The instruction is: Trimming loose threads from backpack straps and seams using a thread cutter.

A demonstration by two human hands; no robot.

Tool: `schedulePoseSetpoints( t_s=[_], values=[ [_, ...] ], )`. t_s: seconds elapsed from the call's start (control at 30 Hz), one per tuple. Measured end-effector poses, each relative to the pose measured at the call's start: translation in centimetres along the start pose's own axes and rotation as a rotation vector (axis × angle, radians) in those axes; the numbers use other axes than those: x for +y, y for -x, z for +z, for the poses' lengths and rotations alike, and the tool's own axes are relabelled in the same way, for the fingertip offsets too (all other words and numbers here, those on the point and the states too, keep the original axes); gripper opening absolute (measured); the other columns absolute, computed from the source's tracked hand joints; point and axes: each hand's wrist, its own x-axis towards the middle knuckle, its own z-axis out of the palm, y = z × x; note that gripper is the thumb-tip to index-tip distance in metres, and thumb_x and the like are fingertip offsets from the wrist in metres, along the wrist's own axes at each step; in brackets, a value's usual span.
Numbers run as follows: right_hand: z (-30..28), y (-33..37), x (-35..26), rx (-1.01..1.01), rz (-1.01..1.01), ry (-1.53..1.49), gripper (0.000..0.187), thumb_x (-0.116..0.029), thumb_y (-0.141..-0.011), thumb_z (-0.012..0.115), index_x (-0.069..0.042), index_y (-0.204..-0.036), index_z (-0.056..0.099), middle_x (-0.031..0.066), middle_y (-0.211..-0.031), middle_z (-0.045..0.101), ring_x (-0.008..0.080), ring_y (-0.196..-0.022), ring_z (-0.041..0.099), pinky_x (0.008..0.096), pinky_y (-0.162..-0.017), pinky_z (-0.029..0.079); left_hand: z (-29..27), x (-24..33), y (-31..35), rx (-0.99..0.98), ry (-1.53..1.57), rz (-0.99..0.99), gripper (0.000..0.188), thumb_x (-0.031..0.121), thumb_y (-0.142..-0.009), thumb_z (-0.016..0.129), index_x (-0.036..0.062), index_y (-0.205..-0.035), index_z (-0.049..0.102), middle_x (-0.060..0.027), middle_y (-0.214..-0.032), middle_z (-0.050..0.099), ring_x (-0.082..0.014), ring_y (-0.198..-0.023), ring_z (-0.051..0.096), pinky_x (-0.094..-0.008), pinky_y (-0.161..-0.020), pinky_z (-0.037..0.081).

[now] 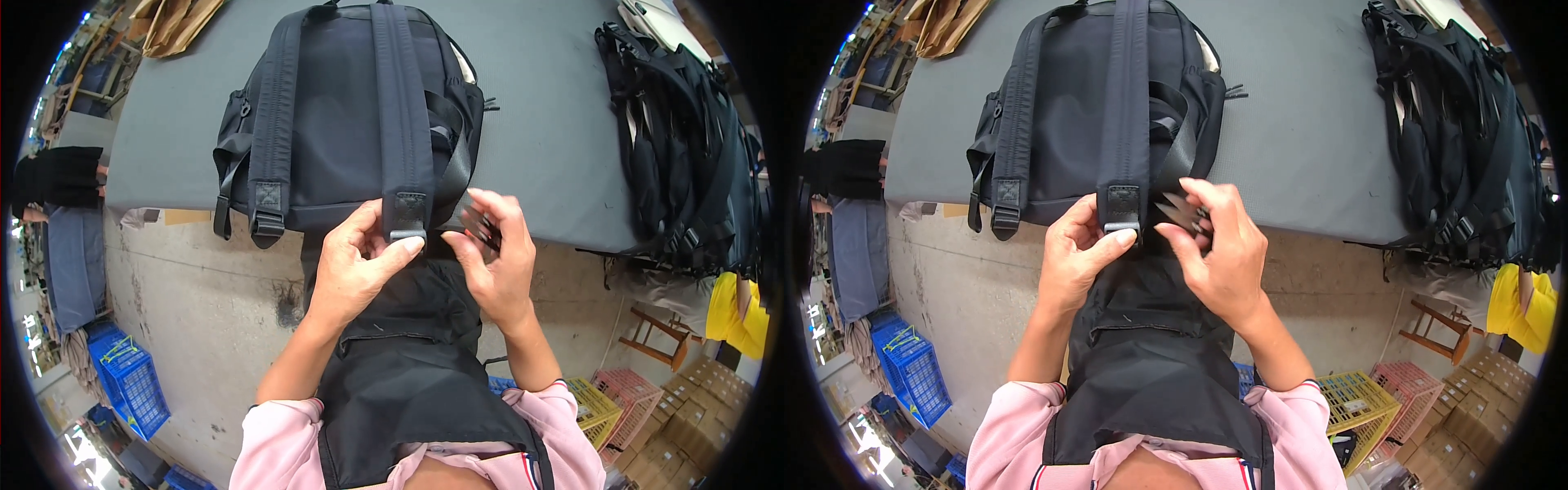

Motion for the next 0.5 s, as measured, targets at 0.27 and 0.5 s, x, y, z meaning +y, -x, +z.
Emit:
schedulePoseSetpoints(
  t_s=[0.27,0.5],
  values=[
    [-0.8,-2.3,-0.1,-0.108,-0.256,0.37,0.039,-0.007,-0.068,0.072,-0.007,-0.105,0.057,0.0054,-0.087,0.056,0.0218,-0.064,0.054,0.0327,-0.057,0.039,-0.1,0.0,-0.2,-0.011,0.109,-0.029,0.036,0.008,-0.077,0.071,0.0022,-0.11,0.06,0.0035,-0.087,0.061,-0.0009,-0.07,0.048,-0.0161,-0.062,0.037],
    [-1.1,-3.3,0.0,-0.181,-0.39,0.467,0.03,-0.011,-0.069,0.071,-0.007,-0.098,0.062,0.003,-0.078,0.055,0.018,-0.064,0.053,0.0311,-0.055,0.035,-0.4,-0.4,-0.5,-0.014,0.101,-0.05,0.035,0.008,-0.076,0.071,0.0025,-0.109,0.061,0.0029,-0.088,0.062,-0.0009,-0.071,0.048,-0.0163,-0.063,0.037]
  ],
)
